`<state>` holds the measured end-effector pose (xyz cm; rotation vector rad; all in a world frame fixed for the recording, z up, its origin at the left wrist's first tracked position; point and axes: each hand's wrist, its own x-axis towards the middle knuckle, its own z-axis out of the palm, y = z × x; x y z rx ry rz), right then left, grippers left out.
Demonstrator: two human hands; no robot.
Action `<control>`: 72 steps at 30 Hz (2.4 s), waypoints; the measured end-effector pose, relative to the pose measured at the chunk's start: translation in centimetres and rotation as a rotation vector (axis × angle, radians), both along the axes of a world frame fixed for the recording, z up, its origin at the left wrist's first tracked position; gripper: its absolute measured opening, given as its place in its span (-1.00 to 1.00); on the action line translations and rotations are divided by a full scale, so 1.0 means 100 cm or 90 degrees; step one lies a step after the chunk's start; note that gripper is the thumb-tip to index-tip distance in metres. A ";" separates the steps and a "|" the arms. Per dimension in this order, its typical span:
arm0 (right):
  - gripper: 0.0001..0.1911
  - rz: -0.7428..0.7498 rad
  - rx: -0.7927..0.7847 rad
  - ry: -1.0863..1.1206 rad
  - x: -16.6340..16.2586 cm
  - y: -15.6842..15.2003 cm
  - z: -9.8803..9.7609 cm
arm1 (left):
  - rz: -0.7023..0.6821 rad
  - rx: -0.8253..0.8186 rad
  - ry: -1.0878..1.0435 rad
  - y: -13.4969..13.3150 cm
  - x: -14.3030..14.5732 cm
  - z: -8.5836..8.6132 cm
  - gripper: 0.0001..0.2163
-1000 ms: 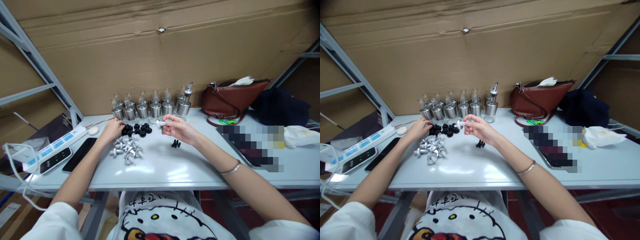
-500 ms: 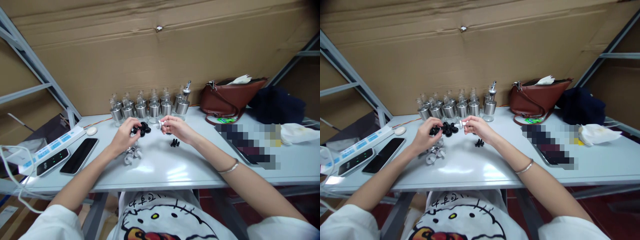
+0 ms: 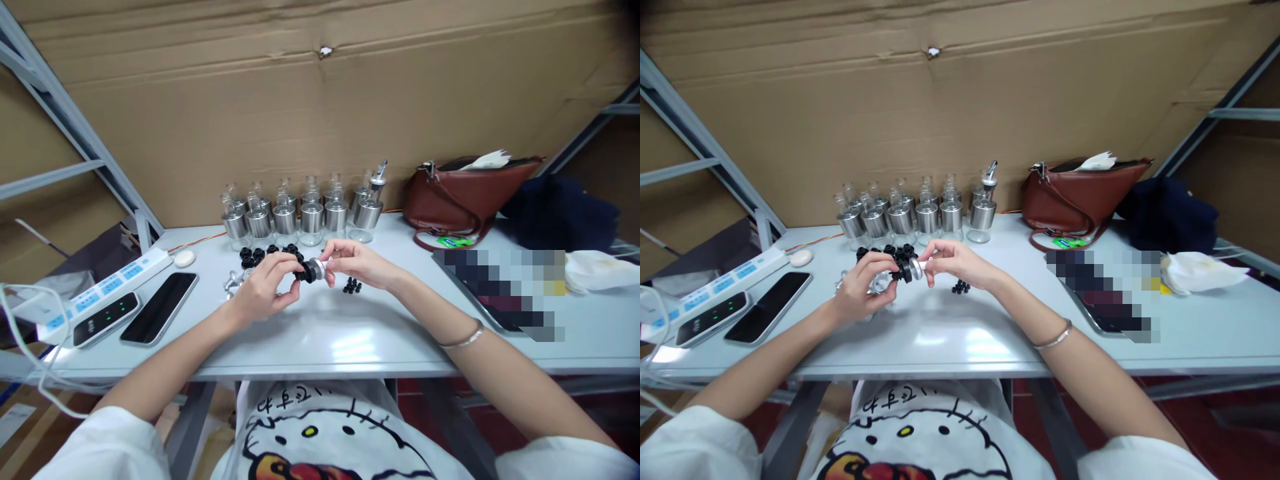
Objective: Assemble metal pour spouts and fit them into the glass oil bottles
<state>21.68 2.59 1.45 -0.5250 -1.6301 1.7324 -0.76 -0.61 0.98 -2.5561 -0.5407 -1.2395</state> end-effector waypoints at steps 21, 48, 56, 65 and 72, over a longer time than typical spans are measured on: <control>-0.74 -0.025 0.005 -0.038 0.002 0.003 -0.003 | -0.023 -0.012 -0.033 0.004 -0.001 -0.006 -0.84; -0.71 -0.013 -0.023 -0.025 -0.007 -0.003 -0.006 | -0.101 -0.008 -0.055 0.006 0.000 -0.009 -0.84; -0.75 -0.036 0.059 -0.166 -0.011 -0.005 -0.006 | -0.034 -0.125 -0.135 0.005 0.004 -0.007 -0.77; -0.66 0.004 0.000 -0.136 -0.014 -0.010 -0.004 | -0.071 -0.251 -0.125 0.002 0.006 -0.010 -0.77; -0.67 -0.023 0.001 -0.121 -0.019 -0.009 -0.012 | -0.119 -0.467 -0.208 0.000 0.013 -0.009 -0.79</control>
